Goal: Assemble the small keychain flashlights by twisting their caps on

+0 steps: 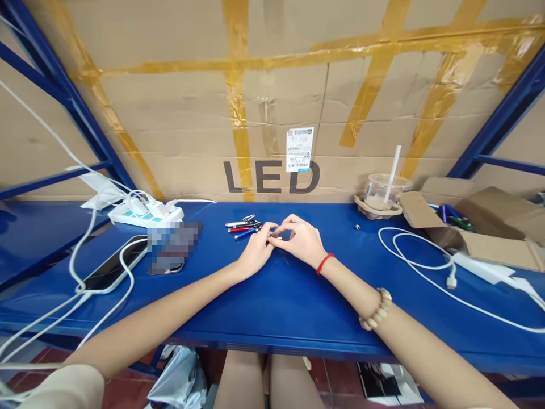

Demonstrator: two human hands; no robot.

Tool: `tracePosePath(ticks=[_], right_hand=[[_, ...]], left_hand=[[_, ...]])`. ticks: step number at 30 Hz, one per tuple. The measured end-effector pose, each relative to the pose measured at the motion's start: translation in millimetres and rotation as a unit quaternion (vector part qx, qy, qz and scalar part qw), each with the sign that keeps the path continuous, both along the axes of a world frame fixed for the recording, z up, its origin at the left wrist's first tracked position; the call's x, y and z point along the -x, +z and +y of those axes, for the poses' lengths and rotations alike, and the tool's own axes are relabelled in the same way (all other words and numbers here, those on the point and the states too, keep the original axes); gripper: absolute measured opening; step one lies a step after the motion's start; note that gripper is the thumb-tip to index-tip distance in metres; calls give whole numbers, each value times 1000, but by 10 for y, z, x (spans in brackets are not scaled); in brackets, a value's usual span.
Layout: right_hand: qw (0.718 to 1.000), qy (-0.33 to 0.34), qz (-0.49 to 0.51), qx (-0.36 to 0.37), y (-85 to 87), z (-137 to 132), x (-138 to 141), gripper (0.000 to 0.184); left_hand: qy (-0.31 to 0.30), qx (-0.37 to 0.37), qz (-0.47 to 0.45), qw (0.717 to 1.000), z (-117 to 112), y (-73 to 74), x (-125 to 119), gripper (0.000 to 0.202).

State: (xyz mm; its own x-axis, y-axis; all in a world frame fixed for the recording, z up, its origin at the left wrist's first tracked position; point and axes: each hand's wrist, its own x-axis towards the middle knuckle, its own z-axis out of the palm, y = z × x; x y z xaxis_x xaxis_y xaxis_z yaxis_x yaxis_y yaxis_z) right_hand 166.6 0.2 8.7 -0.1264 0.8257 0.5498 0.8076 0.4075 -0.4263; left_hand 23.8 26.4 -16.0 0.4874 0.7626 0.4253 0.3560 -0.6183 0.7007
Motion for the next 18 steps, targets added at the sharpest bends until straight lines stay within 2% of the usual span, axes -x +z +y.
tracePosePath(ticks=[4,14,18], right_hand=[[1000,7,22,5,-21,0,28,19],[999,45,20,1,-39,5,45,17],[993,112,30,27,-60,45,11,22]], left_hand=[[10,6,-15,1000,-13,-12,-1,35],[26,5,-34,999,25,-29,-1,30],[21,4,-56,998,36,-44,-3,30]])
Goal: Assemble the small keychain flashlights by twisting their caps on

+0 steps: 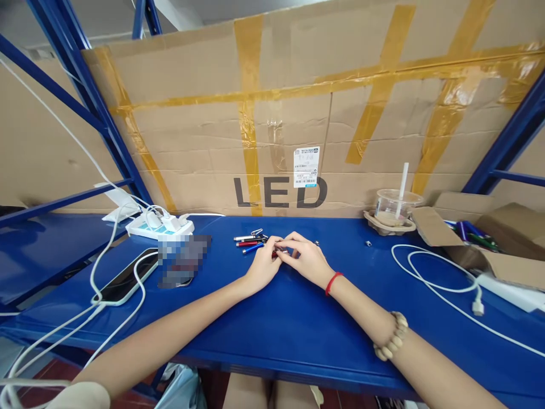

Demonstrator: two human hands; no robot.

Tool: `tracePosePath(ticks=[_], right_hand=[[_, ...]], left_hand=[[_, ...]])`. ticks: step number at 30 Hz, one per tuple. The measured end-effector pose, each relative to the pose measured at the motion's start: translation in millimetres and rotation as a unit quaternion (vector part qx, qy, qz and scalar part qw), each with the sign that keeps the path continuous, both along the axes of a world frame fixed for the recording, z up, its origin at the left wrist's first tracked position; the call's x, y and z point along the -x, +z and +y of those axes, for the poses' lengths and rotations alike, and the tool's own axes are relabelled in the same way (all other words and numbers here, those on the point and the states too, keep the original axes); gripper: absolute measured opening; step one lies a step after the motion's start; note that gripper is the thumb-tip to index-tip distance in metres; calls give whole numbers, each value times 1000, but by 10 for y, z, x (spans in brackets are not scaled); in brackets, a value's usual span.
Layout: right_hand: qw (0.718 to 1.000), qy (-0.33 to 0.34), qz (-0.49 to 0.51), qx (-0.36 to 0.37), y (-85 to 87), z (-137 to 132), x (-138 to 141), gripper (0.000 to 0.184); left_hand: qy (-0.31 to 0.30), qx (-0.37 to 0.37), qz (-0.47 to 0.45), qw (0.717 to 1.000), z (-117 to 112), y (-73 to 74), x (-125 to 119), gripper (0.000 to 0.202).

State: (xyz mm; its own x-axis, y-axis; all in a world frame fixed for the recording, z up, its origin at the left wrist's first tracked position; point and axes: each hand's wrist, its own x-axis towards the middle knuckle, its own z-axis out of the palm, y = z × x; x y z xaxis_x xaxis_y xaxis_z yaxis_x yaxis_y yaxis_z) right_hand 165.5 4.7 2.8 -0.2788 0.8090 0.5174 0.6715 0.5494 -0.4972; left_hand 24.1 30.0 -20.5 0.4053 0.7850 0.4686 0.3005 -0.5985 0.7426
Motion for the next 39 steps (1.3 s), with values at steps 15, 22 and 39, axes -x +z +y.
tracePosePath(ticks=[15,22,39], right_hand=[[998,-50,16,21,22,-16,29,20],[975,-52,209,59,10,60,-55,26],[921,-30,345,180,-32,152,-94,35]], left_hand=[[-38,-6,20,999,-8,55,6,40],[-10,3,-5,1000,-23,74,-19,31],[-4,33,-40,999,-50,121,-34,14]])
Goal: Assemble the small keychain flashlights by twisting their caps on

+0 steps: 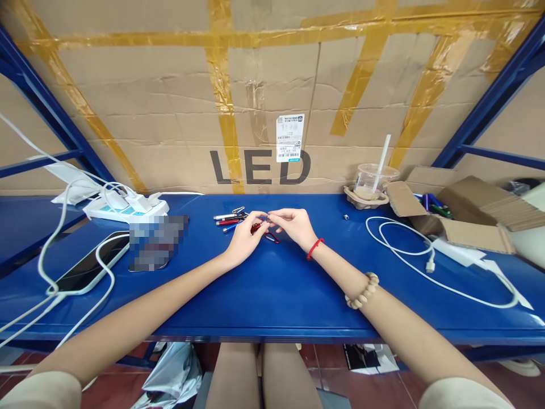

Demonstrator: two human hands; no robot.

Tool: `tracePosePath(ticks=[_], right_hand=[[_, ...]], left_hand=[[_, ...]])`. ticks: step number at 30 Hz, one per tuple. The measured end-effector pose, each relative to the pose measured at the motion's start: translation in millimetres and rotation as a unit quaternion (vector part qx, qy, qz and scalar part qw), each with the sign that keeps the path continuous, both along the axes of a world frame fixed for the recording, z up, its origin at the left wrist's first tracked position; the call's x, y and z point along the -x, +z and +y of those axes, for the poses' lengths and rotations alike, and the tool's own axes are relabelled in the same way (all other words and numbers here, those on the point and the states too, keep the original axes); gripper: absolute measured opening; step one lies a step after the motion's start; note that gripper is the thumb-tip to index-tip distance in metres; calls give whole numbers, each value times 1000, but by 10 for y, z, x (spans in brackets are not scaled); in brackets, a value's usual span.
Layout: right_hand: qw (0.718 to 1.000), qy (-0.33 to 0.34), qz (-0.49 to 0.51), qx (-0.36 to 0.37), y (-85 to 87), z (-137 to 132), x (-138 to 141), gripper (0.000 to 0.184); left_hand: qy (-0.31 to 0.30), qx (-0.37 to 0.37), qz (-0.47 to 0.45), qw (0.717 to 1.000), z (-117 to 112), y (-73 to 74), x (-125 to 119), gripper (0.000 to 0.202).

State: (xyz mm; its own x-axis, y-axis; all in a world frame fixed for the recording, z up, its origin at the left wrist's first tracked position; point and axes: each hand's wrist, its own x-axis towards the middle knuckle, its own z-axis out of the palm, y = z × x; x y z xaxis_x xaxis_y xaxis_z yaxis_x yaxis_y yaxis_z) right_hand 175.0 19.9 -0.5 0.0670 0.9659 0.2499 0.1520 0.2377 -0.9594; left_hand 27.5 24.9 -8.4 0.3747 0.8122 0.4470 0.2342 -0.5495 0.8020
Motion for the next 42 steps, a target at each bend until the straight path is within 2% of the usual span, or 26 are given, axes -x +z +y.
tracePosePath(ticks=[7,15,22,31,35,38,42], right_hand=[[1000,15,-7,24,17,-5,-45,32],[996,60,3,72,69,-14,-81,36],[995,69,3,73,65,-38,-93,36],[986,102,49,121,96,-43,-99,33],[986,71,68,133,72,-36,-88,36],[991,54,47,113,71,-47,-59,39],[997,48,-20,52,91,-58,-42,43]], left_hand=[[11,-4,7,1000,26,-10,19,18],[-11,-60,62,996,-11,2,27,23],[18,-28,19,999,-14,24,30,22],[-5,-65,2,998,-13,22,34,20],[-1,-69,12,998,-6,3,27,19],[12,-51,24,998,-5,0,27,19],[29,-15,28,999,4,6,34,20]])
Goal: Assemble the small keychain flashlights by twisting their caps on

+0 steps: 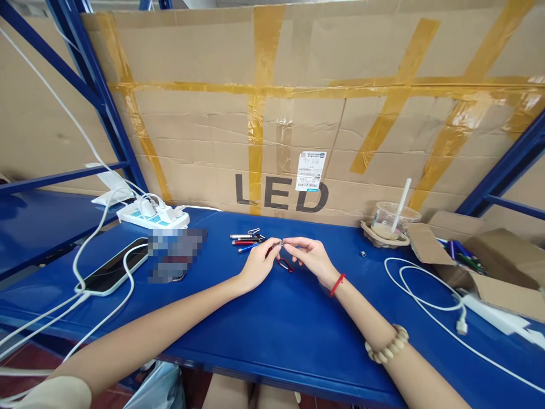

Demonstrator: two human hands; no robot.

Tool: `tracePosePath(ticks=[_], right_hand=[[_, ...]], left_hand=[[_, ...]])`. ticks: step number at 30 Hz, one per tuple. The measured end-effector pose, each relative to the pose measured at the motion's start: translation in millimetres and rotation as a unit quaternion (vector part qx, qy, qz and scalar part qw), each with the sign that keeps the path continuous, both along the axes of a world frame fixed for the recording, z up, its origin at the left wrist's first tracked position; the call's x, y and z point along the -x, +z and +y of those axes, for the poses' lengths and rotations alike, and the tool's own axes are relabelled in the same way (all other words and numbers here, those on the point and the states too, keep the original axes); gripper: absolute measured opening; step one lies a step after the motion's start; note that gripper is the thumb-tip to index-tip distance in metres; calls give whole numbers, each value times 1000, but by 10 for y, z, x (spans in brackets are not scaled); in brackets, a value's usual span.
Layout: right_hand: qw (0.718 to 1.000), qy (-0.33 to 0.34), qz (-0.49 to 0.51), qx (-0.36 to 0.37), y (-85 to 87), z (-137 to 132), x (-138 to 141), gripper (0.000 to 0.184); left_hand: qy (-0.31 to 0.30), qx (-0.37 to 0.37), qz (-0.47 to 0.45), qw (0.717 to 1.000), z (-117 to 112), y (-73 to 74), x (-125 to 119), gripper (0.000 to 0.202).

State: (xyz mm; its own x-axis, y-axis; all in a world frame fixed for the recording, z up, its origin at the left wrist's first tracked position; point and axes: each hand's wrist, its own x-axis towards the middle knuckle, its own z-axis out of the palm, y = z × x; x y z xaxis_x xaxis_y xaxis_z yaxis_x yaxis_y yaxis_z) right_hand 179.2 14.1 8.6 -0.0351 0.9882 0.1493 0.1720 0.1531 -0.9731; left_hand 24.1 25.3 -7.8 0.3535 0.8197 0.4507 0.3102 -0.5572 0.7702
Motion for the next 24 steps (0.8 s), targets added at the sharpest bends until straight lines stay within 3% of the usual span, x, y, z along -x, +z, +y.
tracePosePath(ticks=[7,16,24], right_hand=[[990,68,-81,-97,17,44,-133,26],[992,85,-71,-66,15,55,-196,23],[994,87,-39,-62,44,-3,-113,22]], left_hand=[[-47,18,5,999,11,-2,1,20],[-101,59,-20,993,-29,11,11,9],[-153,40,-57,986,-30,-35,12,8]])
